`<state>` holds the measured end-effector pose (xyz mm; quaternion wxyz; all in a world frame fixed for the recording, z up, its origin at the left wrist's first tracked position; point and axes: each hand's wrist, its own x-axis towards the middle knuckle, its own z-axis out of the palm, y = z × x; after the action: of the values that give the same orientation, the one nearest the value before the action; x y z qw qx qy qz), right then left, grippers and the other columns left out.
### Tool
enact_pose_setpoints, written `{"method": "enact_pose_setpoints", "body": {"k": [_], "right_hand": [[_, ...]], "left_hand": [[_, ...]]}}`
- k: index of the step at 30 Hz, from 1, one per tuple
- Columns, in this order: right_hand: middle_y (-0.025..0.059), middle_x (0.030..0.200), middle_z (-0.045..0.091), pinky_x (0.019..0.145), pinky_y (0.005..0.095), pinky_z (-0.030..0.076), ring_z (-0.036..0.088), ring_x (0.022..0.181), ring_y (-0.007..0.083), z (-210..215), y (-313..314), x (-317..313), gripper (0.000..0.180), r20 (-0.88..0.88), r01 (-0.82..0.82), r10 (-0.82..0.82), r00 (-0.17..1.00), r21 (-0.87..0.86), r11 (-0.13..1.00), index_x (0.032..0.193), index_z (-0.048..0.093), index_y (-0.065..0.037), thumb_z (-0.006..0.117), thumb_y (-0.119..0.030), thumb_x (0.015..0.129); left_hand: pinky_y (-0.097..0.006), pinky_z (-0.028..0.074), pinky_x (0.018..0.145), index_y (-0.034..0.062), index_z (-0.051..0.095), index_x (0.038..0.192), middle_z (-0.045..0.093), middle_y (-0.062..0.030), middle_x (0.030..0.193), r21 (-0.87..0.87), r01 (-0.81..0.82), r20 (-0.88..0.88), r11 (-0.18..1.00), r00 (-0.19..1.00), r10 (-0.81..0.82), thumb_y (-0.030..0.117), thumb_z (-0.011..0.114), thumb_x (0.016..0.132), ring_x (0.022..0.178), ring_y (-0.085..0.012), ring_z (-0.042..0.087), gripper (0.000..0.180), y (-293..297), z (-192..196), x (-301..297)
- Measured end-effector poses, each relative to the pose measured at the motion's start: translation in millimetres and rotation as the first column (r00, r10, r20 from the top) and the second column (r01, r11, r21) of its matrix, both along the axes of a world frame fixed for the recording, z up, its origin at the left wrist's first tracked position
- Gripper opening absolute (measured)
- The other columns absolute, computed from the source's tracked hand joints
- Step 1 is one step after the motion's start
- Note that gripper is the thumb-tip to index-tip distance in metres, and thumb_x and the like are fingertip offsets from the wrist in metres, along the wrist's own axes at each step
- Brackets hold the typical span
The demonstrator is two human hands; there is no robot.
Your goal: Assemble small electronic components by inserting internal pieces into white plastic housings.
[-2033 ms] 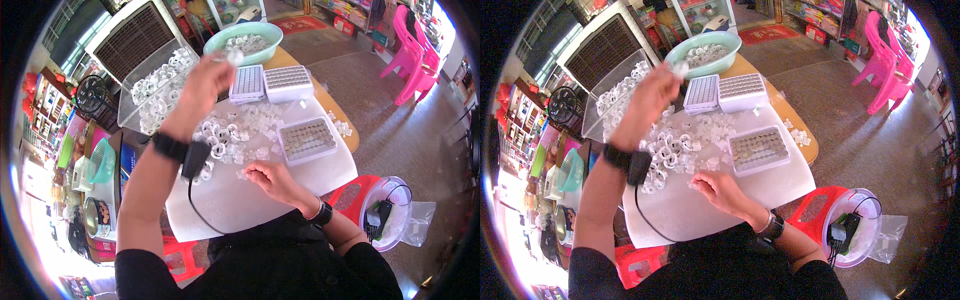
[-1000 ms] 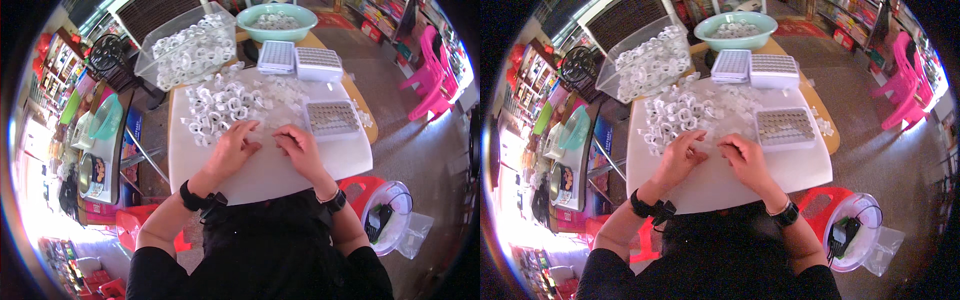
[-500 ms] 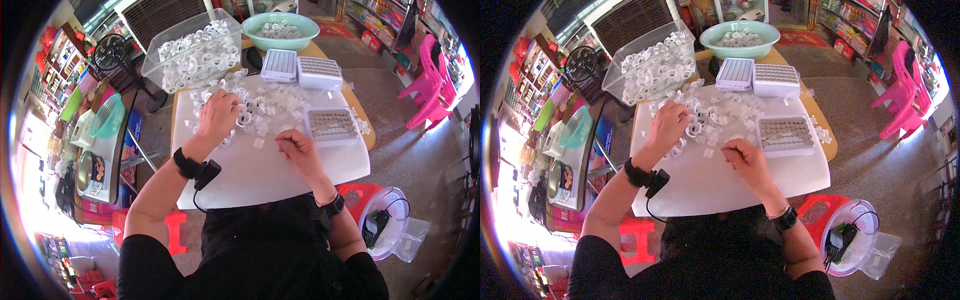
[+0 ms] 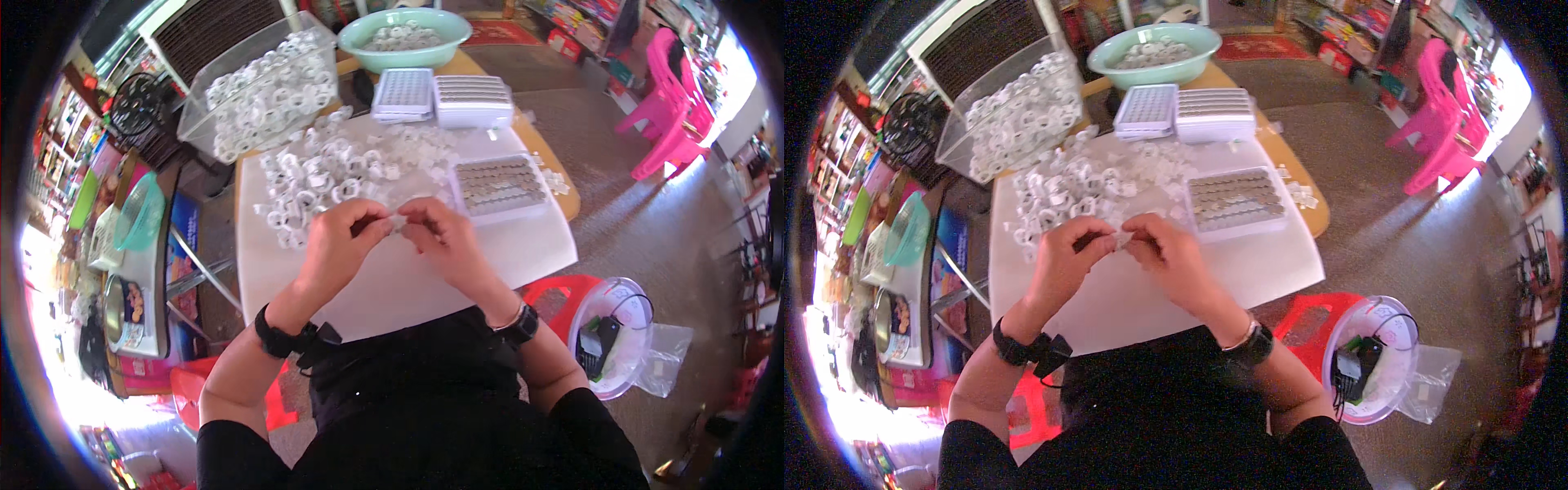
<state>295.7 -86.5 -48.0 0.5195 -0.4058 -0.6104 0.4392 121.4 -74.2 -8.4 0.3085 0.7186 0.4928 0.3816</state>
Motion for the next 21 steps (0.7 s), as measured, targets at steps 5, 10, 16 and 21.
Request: {"method": "enact_pose_setpoints", "body": {"k": [5,10,16,21], "right_hand": [[0.0015,0.08,0.058,0.058,0.0204,0.043,0.052,0.065,0.0058,12.9,-8.9,14.6,0.019,-0.085,0.04,-0.052,0.995,-0.138,0.99,0.106,0.057,-0.001,0.057,-0.002,0.087],[0.0021,0.077,0.058,0.056,0.0198,0.043,0.052,0.063,0.0056,18.6,-20.4,25.0,0.019,-0.052,0.119,-0.126,0.991,-0.117,0.986,0.106,0.056,-0.001,0.056,-0.002,0.087],[0.0104,0.078,0.062,0.055,0.0305,0.046,0.06,0.062,0.0214,26.8,-14.7,61.0,0.009,0.241,0.403,-0.494,0.835,0.342,0.849,0.092,0.062,-0.004,0.063,-0.005,0.083],[0.0101,0.078,0.06,0.058,0.0345,0.047,0.06,0.067,0.0268,27.3,2.5,89.7,0.008,0.462,0.411,-0.588,0.663,0.432,0.803,0.086,0.066,-0.005,0.065,-0.004,0.079]], "left_hand": [[-0.027,0.051,0.064,0.0003,0.061,0.108,0.062,-0.0068,0.094,-0.3,0.22,0.306,0.928,0.944,-0.125,0.009,0.054,0.092,0.077,-0.0134,0.061,0.02,8.7,-6.3,4.4],[-0.029,0.052,0.074,-0.0024,0.054,0.12,0.061,-0.0076,0.098,-0.403,0.502,0.582,0.765,0.786,-0.209,0.013,0.053,0.094,0.084,-0.0157,0.061,0.03,10.9,-8.8,17.8],[-0.028,0.052,0.071,0.0017,0.057,0.114,0.062,-0.0078,0.1,-0.403,0.579,0.741,0.709,0.661,-0.119,0.018,0.063,0.088,0.083,-0.0151,0.061,0.031,20.1,-17.3,23.2],[-0.025,0.053,0.074,0.0024,0.058,0.112,0.062,-0.0115,0.108,-0.303,0.696,0.883,0.651,0.462,-0.082,0.014,0.063,0.088,0.087,-0.0156,0.062,0.026,32.9,-28.3,16.2]]}}
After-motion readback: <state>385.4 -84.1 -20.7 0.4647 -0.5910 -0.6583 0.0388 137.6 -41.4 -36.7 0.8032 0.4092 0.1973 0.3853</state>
